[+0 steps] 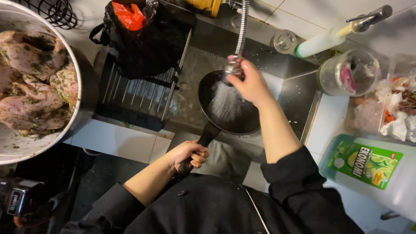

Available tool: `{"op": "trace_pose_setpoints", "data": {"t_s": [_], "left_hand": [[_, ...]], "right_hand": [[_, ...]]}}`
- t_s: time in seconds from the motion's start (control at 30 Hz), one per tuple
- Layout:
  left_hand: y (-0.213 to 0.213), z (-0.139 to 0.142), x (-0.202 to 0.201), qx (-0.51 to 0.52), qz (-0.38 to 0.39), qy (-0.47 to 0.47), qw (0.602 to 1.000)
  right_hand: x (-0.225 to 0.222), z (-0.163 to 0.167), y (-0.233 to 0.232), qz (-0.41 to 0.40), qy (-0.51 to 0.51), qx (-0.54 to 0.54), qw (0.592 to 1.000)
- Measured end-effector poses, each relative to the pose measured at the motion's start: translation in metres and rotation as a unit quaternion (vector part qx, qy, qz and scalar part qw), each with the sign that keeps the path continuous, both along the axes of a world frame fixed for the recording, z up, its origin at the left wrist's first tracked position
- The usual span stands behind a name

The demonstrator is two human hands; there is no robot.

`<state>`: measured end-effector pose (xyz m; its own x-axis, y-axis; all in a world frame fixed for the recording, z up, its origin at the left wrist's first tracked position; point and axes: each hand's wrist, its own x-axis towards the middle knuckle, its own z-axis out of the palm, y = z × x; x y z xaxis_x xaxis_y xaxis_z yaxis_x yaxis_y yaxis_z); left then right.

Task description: The person washes a frying pan at a stainless steel sink, scrubbing it with a sponge under running water and rinsing it repeatedly. They also scrub a ladle with the sponge, rinse the pan again, and then carry the pan away from the sink.

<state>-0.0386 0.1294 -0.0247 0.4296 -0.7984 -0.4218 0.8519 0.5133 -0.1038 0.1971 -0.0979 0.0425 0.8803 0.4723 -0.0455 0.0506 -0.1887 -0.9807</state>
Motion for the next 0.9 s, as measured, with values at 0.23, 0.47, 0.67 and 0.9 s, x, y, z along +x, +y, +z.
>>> {"op": "trace_pose_setpoints", "data": {"t_s": [0.23, 0.47, 0.67, 0.9], "left_hand": [[-0.002, 0.004, -0.002, 0.013, 0.018, -0.007, 1.000], [0.001, 0.016, 0.002, 0.098, 0.029, -0.035, 0.994], [-0.008, 0.013, 0.012, 0.100, 0.039, -0.071, 0.992], [-0.011, 0.004, 0.019, 0.153, 0.038, -0.056, 0.986]], "right_hand": [[0.047, -0.041, 0.039, -0.038, -0.182, -0.159, 0.970], [0.072, 0.006, -0.044, 0.033, -0.225, -0.417, 0.880], [0.049, 0.041, -0.043, 0.072, -0.031, -0.324, 0.943], [0.025, 0.007, -0.015, 0.058, -0.007, -0.136, 0.989]]}}
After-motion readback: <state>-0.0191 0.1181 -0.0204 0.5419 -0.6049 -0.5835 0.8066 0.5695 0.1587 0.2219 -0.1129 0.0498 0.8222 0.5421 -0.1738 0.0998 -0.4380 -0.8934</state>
